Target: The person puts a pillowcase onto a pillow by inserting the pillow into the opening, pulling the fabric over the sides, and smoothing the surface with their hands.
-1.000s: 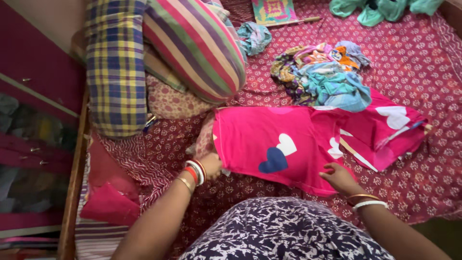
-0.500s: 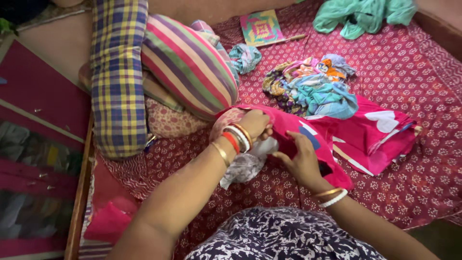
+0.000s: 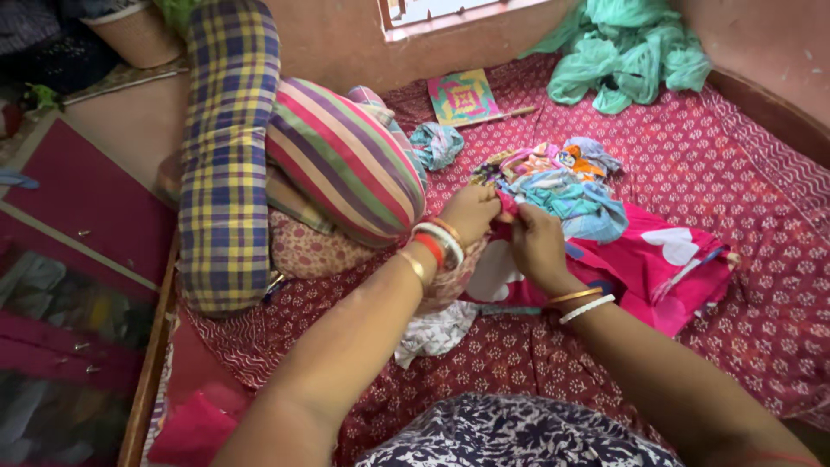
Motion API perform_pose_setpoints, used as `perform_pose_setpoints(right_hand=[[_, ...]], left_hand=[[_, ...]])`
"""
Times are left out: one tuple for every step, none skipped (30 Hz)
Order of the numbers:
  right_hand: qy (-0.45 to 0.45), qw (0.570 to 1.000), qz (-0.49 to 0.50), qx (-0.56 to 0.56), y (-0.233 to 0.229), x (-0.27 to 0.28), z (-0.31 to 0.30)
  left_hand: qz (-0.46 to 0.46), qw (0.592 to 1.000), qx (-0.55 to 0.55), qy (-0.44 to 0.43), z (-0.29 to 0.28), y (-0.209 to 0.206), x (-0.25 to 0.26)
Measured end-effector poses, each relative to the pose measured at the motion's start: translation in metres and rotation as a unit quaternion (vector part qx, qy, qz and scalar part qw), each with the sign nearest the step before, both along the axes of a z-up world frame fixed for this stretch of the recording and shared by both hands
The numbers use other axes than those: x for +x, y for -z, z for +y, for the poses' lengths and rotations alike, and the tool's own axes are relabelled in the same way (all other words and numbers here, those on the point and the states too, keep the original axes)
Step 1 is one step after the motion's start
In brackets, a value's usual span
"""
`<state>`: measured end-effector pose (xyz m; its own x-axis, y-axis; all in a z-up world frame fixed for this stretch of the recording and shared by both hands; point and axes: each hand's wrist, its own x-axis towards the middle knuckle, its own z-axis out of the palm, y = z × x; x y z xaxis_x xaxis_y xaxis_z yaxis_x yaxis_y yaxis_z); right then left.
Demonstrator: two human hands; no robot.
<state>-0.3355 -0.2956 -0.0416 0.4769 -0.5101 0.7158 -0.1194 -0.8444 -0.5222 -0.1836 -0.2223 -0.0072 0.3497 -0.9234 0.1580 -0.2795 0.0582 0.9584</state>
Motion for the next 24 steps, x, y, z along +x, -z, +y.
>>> perform_pose_setpoints(right_hand=[[0.012, 1.0, -0.005, 0.024, 0.0, 0.004, -0.007], [0.024, 0.998, -0.009, 0.049, -0.001, 0.006, -0.015], [0.023, 0.999, -0.012, 0.045, -0.003, 0.008, -0.024], [0.028, 0.996, -0.008, 0.083, -0.007, 0.009, -0.032], [0.034, 0.992, -0.005, 0.12, -0.011, 0.01, -0.04], [0.031, 0.992, -0.004, 0.119, -0.015, 0.01, -0.045], [0.021, 0.987, -0.019, 0.157, -0.019, 0.01, -0.049], [0.011, 0.98, -0.035, 0.194, -0.025, 0.012, -0.05], [0.009, 0.981, -0.037, 0.191, -0.03, 0.012, -0.049], [-0.055, 0.97, -0.037, 0.232, -0.034, 0.01, -0.047], [-0.119, 0.954, -0.037, 0.272, -0.038, 0.01, -0.043], [-0.121, 0.955, -0.036, 0.27, -0.042, 0.01, -0.038], [-0.154, 0.946, -0.028, 0.283, -0.046, 0.011, -0.033], [-0.185, 0.936, -0.022, 0.297, -0.05, 0.011, -0.028], [-0.186, 0.937, -0.023, 0.296, -0.054, 0.01, -0.024], [-0.185, 0.935, -0.015, 0.303, -0.057, 0.008, -0.02], [-0.184, 0.932, -0.006, 0.311, -0.06, 0.006, -0.016], [-0.182, 0.933, -0.007, 0.311, -0.064, 0.002, -0.014], [-0.198, 0.916, 0.011, 0.348, -0.068, -0.002, -0.012], [-0.214, 0.898, 0.029, 0.384, -0.072, -0.005, -0.01], [-0.211, 0.899, 0.028, 0.384, -0.076, -0.008, -0.006], [-0.234, 0.889, 0.058, 0.389, -0.079, -0.01, -0.002], [-0.257, 0.878, 0.087, 0.394, -0.083, -0.012, 0.002], [-0.255, 0.879, 0.087, 0.395, -0.088, -0.012, 0.005]], left_hand=[[-0.085, 0.995, 0.02, -0.04, 0.022, -0.015, -0.005], [-0.17, 0.982, 0.04, -0.079, 0.049, -0.027, -0.012], [-0.313, 0.94, 0.071, -0.118, 0.07, -0.036, -0.024], [-0.449, 0.874, 0.102, -0.154, 0.088, -0.043, -0.034], [-0.452, 0.873, 0.099, -0.156, 0.098, -0.05, -0.036], [-0.489, 0.844, 0.115, -0.188, 0.107, -0.051, -0.035], [-0.524, 0.812, 0.131, -0.22, 0.112, -0.048, -0.034], [-0.525, 0.811, 0.129, -0.223, 0.114, -0.043, -0.032], [-0.424, 0.875, 0.129, -0.198, 0.114, -0.036, -0.027], [-0.318, 0.924, 0.127, -0.167, 0.114, -0.027, -0.022], [-0.319, 0.924, 0.125, -0.17, 0.108, -0.018, -0.016], [-0.355, 0.921, 0.042, -0.153, 0.098, -0.011, -0.011], [-0.388, 0.911, -0.041, -0.134, 0.09, -0.004, -0.007], [-0.389, 0.91, -0.042, -0.135, 0.086, 0.0, -0.004], [-0.363, 0.924, -0.04, -0.114, 0.082, 0.0, -0.002], [-0.336, 0.937, -0.037, -0.09, 0.079, -0.002, -0.003], [-0.337, 0.937, -0.037, -0.089, 0.078, -0.006, -0.006], [-0.378, 0.916, -0.082, -0.108, 0.077, -0.011, -0.011], [-0.416, 0.891, -0.127, -0.126, 0.078, -0.017, -0.016], [-0.416, 0.892, -0.128, -0.124, 0.077, -0.025, -0.019], [-0.397, 0.896, -0.147, -0.137, 0.076, -0.031, -0.02], [-0.378, 0.898, -0.167, -0.151, 0.073, -0.036, -0.02], [-0.378, 0.898, -0.169, -0.148, 0.072, -0.037, -0.017], [-0.294, 0.943, -0.134, -0.083, 0.072, -0.035, -0.013]])
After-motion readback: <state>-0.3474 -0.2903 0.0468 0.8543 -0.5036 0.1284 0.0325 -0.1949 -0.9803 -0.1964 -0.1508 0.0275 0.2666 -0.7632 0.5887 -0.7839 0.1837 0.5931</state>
